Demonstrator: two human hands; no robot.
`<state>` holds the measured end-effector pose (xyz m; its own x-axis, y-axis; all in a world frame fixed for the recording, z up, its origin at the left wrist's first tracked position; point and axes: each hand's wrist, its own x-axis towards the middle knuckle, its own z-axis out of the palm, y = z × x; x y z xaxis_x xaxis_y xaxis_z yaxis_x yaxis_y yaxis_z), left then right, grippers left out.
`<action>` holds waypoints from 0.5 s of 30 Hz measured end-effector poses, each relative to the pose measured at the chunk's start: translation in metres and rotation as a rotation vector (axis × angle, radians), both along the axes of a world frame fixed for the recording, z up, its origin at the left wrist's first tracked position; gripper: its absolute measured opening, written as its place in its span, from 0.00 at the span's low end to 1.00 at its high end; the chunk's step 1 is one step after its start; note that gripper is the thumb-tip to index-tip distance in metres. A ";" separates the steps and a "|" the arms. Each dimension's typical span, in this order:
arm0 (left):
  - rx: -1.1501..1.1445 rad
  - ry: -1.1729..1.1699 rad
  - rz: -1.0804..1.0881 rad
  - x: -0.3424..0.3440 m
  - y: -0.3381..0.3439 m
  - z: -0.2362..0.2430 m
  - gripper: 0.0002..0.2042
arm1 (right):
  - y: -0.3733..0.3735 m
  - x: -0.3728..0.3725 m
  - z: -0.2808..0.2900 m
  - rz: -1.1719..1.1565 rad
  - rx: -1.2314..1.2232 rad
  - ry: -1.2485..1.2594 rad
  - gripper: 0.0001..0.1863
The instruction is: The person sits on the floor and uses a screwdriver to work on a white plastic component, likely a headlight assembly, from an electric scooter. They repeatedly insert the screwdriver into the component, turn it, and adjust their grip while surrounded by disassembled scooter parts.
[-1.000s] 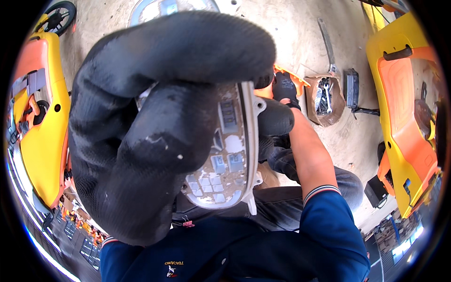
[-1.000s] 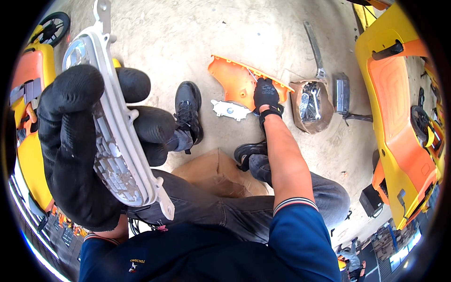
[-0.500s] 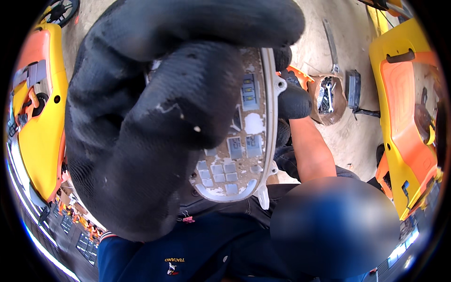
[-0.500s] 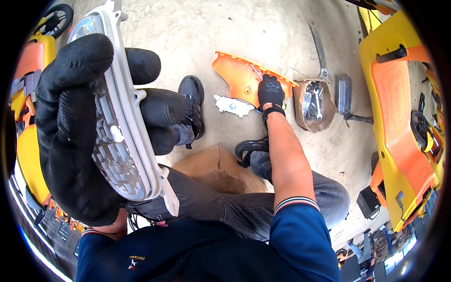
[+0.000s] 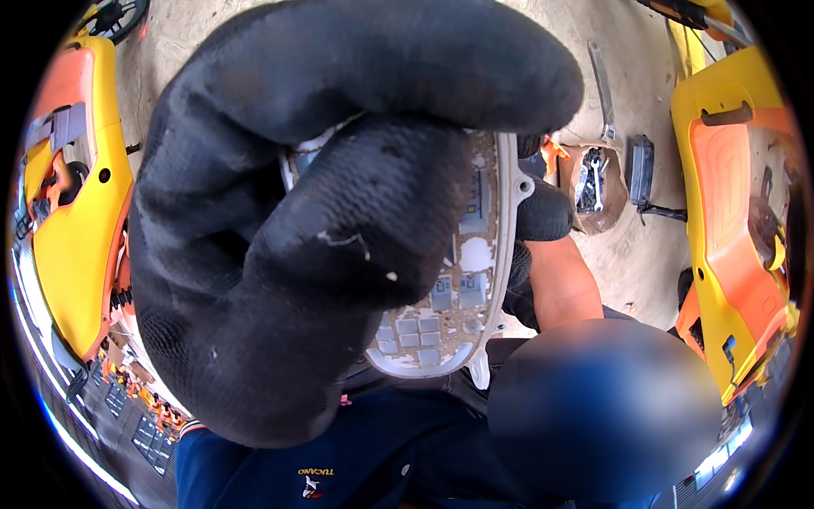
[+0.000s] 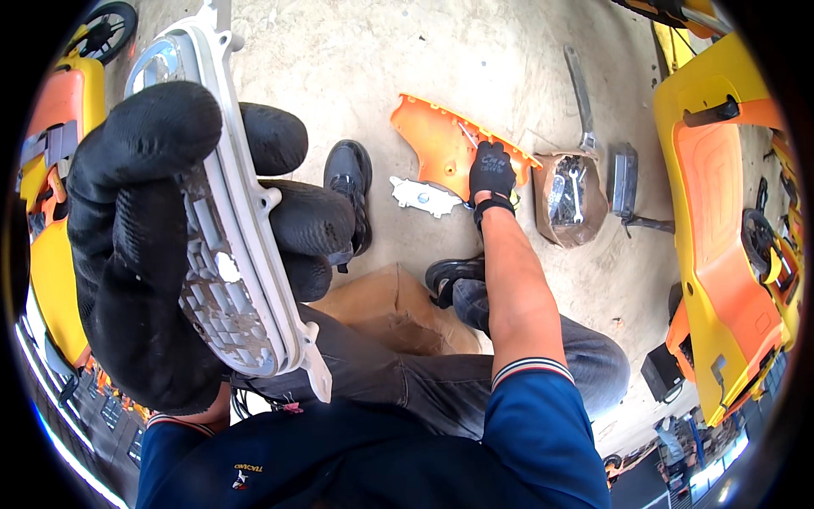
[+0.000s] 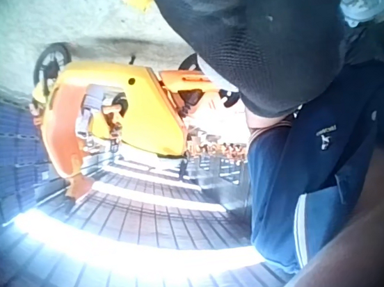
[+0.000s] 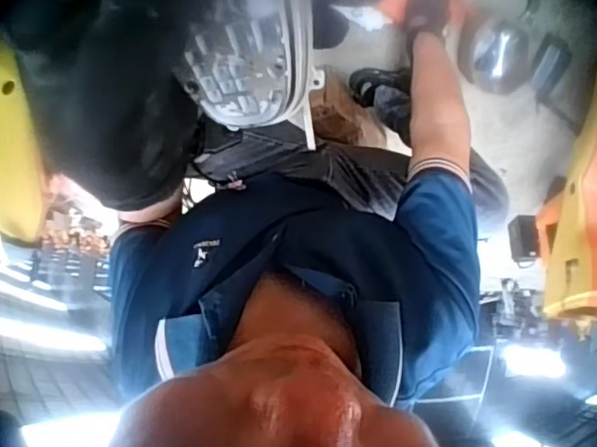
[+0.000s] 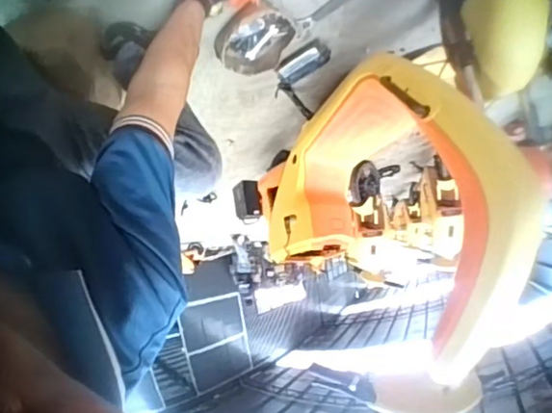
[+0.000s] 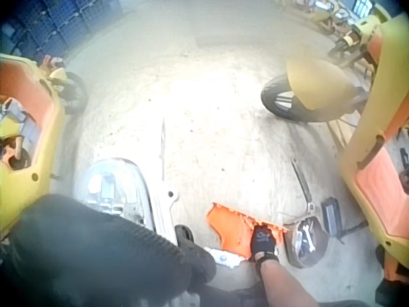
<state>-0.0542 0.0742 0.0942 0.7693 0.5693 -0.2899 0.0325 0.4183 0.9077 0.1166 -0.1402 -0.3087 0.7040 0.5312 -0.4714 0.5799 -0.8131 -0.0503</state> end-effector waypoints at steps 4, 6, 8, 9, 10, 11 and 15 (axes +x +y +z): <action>-0.049 -0.008 0.069 -0.002 -0.006 0.003 0.16 | 0.006 -0.006 0.001 -0.057 0.038 -0.012 0.11; -0.042 -0.019 0.035 0.004 -0.006 -0.001 0.16 | 0.012 0.002 0.024 -0.117 -0.032 0.091 0.11; 0.019 0.025 0.077 0.003 -0.011 0.007 0.16 | 0.013 0.003 0.017 -0.075 0.005 0.109 0.11; 0.020 0.038 0.086 0.004 -0.012 0.007 0.16 | 0.010 0.003 0.011 -0.053 -0.010 0.079 0.11; 0.023 0.051 0.096 0.005 -0.014 0.006 0.16 | 0.006 0.004 0.005 -0.031 -0.026 0.049 0.11; 0.021 0.047 0.101 0.005 -0.014 0.003 0.16 | 0.003 0.004 -0.001 -0.009 -0.042 0.020 0.11; 0.048 0.024 0.101 0.007 -0.015 0.004 0.14 | 0.006 0.000 -0.003 0.031 -0.069 -0.009 0.10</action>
<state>-0.0470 0.0595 0.0981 0.7005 0.6570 -0.2786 0.0147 0.3771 0.9261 0.1169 -0.1341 -0.3121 0.6922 0.5192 -0.5012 0.6049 -0.7962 0.0107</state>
